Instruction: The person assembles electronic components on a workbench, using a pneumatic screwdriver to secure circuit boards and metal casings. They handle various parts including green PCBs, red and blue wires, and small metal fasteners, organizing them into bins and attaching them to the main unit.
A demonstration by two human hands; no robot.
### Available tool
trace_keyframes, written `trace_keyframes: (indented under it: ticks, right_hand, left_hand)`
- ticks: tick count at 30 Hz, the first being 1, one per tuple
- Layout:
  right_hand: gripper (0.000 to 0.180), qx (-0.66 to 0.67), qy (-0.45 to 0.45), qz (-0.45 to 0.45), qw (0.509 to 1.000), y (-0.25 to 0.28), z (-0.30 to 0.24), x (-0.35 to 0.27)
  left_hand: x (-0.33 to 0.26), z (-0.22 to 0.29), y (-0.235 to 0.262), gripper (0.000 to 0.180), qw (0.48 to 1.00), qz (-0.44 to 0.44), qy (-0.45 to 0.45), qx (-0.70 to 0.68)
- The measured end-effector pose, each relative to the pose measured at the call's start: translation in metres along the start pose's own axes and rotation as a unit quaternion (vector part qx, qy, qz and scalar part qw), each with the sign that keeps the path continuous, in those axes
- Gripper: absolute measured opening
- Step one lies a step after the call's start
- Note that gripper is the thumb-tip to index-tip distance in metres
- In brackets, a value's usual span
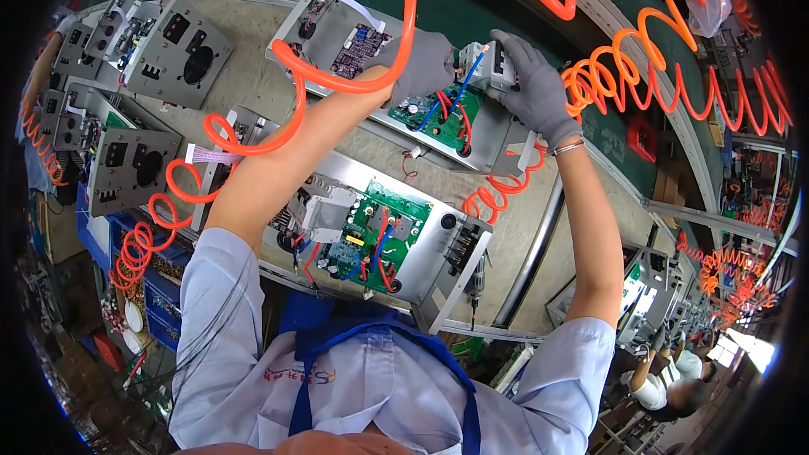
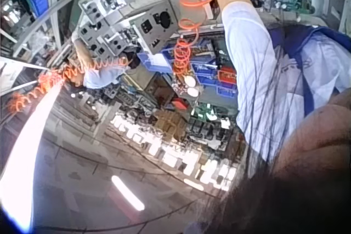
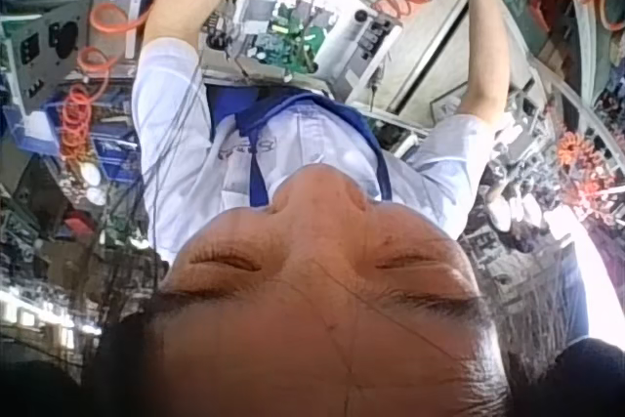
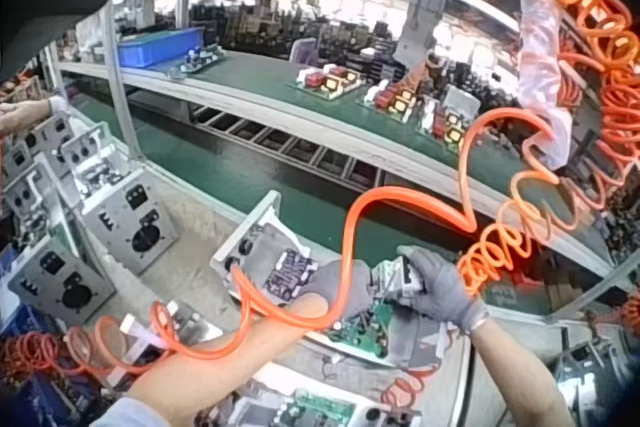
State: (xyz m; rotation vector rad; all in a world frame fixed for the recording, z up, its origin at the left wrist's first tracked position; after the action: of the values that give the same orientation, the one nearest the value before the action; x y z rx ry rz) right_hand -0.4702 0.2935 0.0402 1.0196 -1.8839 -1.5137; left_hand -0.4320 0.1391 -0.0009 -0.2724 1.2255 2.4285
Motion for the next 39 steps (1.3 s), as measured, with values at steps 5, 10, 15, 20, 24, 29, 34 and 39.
trace_keyframes:
  ticks: [5,10,15,20,24,29,34,39]
  right_hand:
    - [0.08,-0.006,0.009,0.002,1.0,0.001,-0.002,0.0]
    - [0.078,-0.001,0.016,0.001,1.0,0.002,-0.003,0.0]
    - [0.077,0.008,0.028,0.001,1.0,0.002,-0.003,0.0]
    - [0.076,0.022,0.031,0.002,0.999,0.002,-0.003,0.001]
    - [0.076,0.039,0.025,0.0,0.999,0.0,0.001,0.001]
    - [0.077,0.059,0.018,-0.005,0.998,-0.002,0.004,0.001]
    - [0.077,0.059,0.035,-0.005,0.998,-0.002,0.002,-0.001]
    - [0.076,0.063,0.025,-0.006,0.998,-0.001,0.002,0.001]
  left_hand:
    - [0.003,0.006,0.002,0.032,0.999,-0.039,0.006,0.016]
    - [0.014,0.002,-0.002,0.027,0.999,0.014,-0.043,0.011]
    - [0.018,0.002,-0.002,0.027,0.999,-0.006,-0.05,0.016]
    - [0.024,-0.007,-0.006,0.032,0.998,-0.024,-0.051,-0.018]
    - [0.005,-0.01,-0.007,0.054,0.986,0.088,-0.113,-0.086]
    - [0.01,-0.002,-0.018,0.063,0.994,0.017,-0.066,-0.086]
    - [0.027,-0.012,-0.033,0.058,0.988,0.077,-0.075,-0.111]
    - [0.029,-0.019,-0.036,0.053,0.973,0.135,-0.097,-0.16]
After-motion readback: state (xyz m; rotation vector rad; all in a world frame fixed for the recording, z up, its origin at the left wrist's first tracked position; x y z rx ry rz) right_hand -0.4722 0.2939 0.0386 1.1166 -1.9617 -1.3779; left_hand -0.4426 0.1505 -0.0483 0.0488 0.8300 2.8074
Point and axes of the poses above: each hand's wrist, its own x-axis towards the middle knuckle, its own y-axis out of the back of the hand, z = x × y, the point moved 6 cm from there along x, towards the middle knuckle, and after that the axes turned 13 degrees about -z, right-handed, at the moved point
